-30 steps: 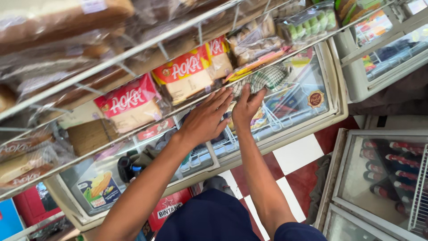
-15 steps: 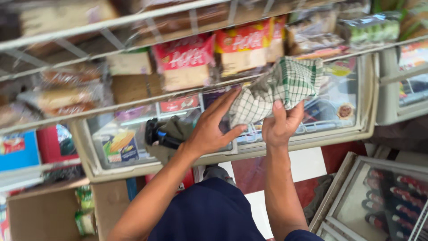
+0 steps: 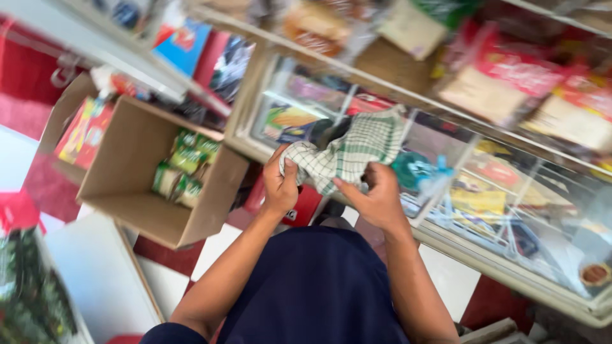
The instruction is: The person scans bread packages with a handheld scanner, wipes the surface of a freezer and store shelves with a cloth, and organizes bread packages in a cardboard box.
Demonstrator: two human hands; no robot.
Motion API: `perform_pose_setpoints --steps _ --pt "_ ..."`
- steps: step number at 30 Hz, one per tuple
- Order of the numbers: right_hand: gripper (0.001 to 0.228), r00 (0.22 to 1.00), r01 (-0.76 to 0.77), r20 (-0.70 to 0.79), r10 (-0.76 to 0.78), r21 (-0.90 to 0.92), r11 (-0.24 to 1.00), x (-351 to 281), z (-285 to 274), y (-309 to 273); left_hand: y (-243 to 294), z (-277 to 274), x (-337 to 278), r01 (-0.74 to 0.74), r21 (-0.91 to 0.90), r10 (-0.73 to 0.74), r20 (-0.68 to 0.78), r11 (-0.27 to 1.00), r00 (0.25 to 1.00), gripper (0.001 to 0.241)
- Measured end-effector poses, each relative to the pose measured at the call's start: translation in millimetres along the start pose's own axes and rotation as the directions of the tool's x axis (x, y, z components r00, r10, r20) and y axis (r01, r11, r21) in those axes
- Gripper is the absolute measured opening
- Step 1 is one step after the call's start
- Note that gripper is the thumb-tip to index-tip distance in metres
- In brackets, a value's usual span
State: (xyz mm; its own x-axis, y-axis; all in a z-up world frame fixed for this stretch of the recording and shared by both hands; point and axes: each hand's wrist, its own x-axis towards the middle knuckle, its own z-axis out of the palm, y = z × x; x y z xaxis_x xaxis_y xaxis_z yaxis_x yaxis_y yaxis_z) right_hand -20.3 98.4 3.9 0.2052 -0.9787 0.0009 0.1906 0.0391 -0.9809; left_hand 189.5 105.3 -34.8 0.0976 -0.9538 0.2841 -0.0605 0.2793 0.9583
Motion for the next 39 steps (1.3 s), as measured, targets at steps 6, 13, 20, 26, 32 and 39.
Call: perform_pose_setpoints --steps 6,13,20,26,32,39 --pt "0.065 0.996 0.081 0.065 -0.056 -0.488 0.869 27 100 27 -21 -91 -32 0.185 0.060 -0.176 -0.127 0.981 0.976 0.035" --pt "0.074 0.985 0.113 -0.002 -0.175 -0.755 0.646 83 131 109 -34 -163 -36 0.196 0.236 -0.162 -0.156 0.952 0.974 0.035" --pt "0.073 0.919 0.292 0.135 -0.370 -0.865 0.408 80 223 148 -116 -282 -85 0.330 0.438 -0.223 -0.279 0.836 0.934 0.031" --pt "0.036 0.952 0.122 0.283 0.114 -0.698 0.706 35 357 214 -240 -387 -174 0.787 0.316 -0.648 -0.448 0.530 0.616 0.035" --pt "0.027 0.778 0.432 0.620 0.098 -0.642 0.634 31 441 271 -321 -438 -191 0.895 0.344 -0.754 -0.497 0.283 0.430 0.049" --pt "0.024 0.746 0.433 0.626 0.227 -0.715 0.548 37 473 340 -368 -478 -147 0.934 0.356 -0.892 -0.414 0.025 0.181 0.062"
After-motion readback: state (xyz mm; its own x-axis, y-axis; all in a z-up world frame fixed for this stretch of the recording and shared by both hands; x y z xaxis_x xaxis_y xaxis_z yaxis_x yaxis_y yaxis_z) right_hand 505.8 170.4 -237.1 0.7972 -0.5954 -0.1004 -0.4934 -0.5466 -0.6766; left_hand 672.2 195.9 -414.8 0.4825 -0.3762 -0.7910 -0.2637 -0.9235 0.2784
